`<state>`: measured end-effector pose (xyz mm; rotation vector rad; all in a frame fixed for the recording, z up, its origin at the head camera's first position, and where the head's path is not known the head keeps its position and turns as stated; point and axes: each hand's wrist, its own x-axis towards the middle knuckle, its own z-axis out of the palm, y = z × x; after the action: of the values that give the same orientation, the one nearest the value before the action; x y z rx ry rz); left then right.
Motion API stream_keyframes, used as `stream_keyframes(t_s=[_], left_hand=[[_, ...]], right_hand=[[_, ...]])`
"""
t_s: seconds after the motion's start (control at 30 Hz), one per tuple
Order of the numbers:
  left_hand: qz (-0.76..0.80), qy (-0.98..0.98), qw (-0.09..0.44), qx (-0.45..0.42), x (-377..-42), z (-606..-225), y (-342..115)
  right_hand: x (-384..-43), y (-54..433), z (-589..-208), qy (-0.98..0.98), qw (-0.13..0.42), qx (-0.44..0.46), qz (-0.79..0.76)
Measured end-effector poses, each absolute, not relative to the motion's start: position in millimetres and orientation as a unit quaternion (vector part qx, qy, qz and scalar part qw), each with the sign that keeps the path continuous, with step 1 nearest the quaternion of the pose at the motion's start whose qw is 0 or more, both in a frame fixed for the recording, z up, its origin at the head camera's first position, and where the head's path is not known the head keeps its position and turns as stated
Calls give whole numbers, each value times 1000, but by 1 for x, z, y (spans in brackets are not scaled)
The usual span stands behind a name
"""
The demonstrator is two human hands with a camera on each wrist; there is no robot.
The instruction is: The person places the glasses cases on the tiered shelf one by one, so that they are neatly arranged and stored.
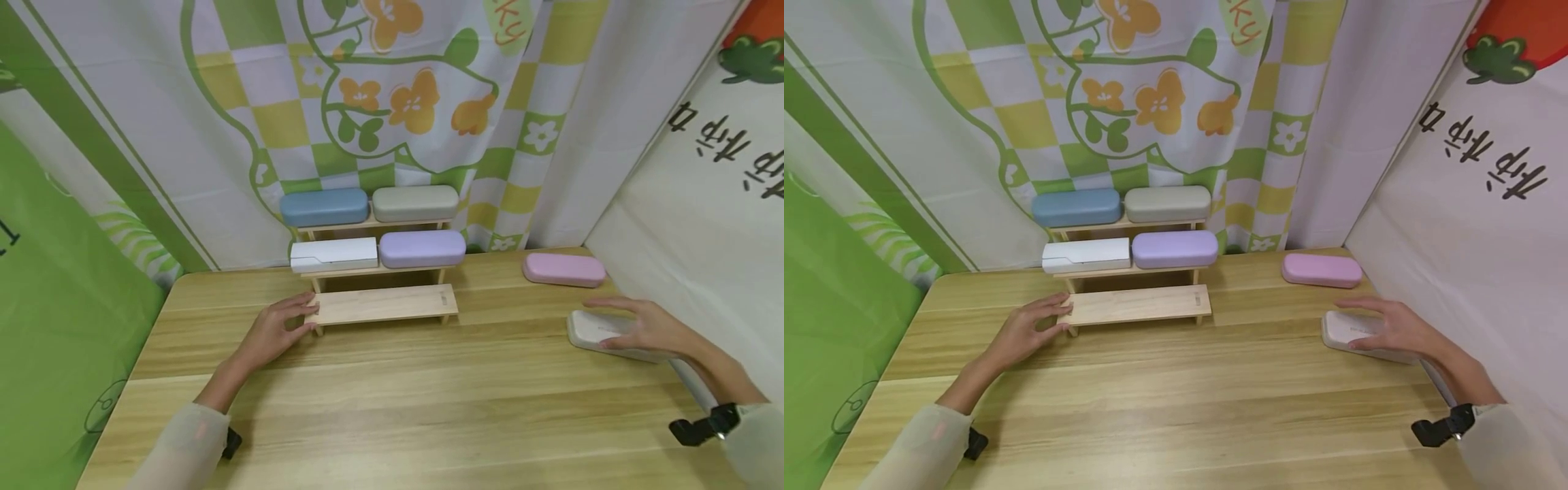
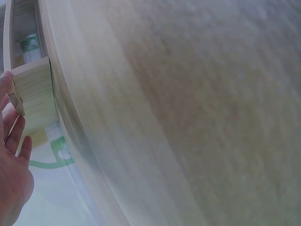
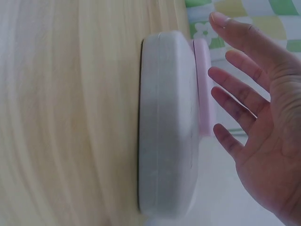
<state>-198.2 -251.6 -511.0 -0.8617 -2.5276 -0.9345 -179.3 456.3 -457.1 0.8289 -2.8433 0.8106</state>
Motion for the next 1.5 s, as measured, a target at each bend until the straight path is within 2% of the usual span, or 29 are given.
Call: stream_keyframes(t_s=[0.23, 1.1, 1.5], left_hand=[[-328, -884, 151, -297, -196, -512, -252], [-321, -887, 149, -297, -197, -509, -252], [-320, -888, 146, -297, -197, -509, -252]], right_hand=[[-171, 471, -463, -936, 50, 255, 238], [-158, 504, -482, -946, 4, 163, 281], [-159, 502, -483, -956, -9, 138, 257]])
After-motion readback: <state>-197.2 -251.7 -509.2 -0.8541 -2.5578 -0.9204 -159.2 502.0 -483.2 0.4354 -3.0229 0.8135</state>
